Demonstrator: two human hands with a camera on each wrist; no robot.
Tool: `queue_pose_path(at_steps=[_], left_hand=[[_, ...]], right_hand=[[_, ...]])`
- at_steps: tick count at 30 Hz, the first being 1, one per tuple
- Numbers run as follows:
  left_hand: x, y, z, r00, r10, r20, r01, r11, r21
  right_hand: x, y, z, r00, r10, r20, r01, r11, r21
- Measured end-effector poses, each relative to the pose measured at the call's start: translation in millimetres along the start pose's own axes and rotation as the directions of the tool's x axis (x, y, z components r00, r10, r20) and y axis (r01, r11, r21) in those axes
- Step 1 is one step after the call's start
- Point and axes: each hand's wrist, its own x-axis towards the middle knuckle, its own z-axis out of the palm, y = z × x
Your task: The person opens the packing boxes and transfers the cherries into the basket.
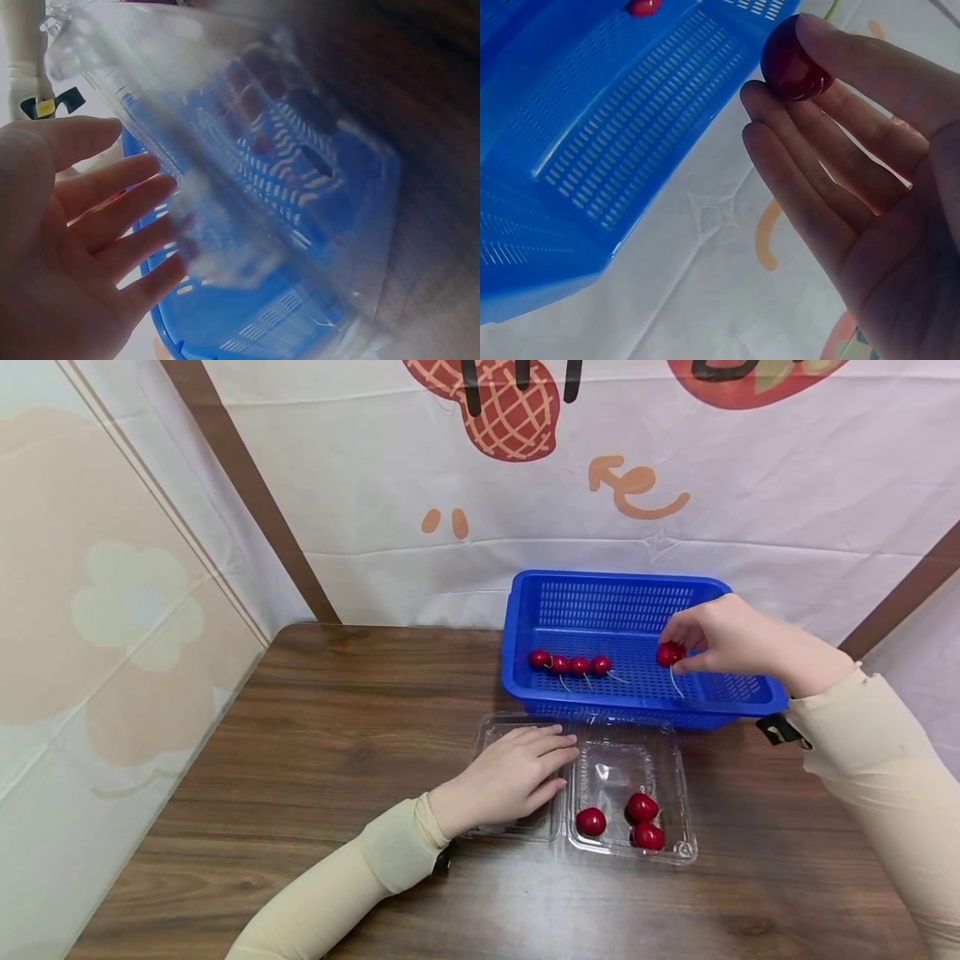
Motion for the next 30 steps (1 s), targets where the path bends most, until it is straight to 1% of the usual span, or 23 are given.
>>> queue_pose_path(at_steps=[7, 16, 24, 30], left_hand=[[-0.2, -0.7, -0.3, 1.000, 0.001, -0.005, -0.001, 1.000, 0.003], [-0.4, -1.1, 1.6, 1.000, 0.006, -0.009, -0.006, 1.000, 0.009], [-0.7, -0.9, 1.2, 1.000, -0.001, -0.004, 0.001, 1.000, 0.004], [-0.3, -0.3, 1.2, 1.000, -0.002, -0.002, 0.002, 1.000, 0.000]], right_hand=[[10, 7, -3, 0.999, 0.037, 0.016, -0.038, 0.999, 0.008], [21, 13, -1, 0.998, 0.049, 0.037, -0.049, 0.999, -0.003], [30, 19, 2, 0.998, 0.041, 0.037, -0.041, 0.999, -0.010], [37, 21, 4, 0.996, 0.065, 0.059, -0.064, 0.998, -0.008]])
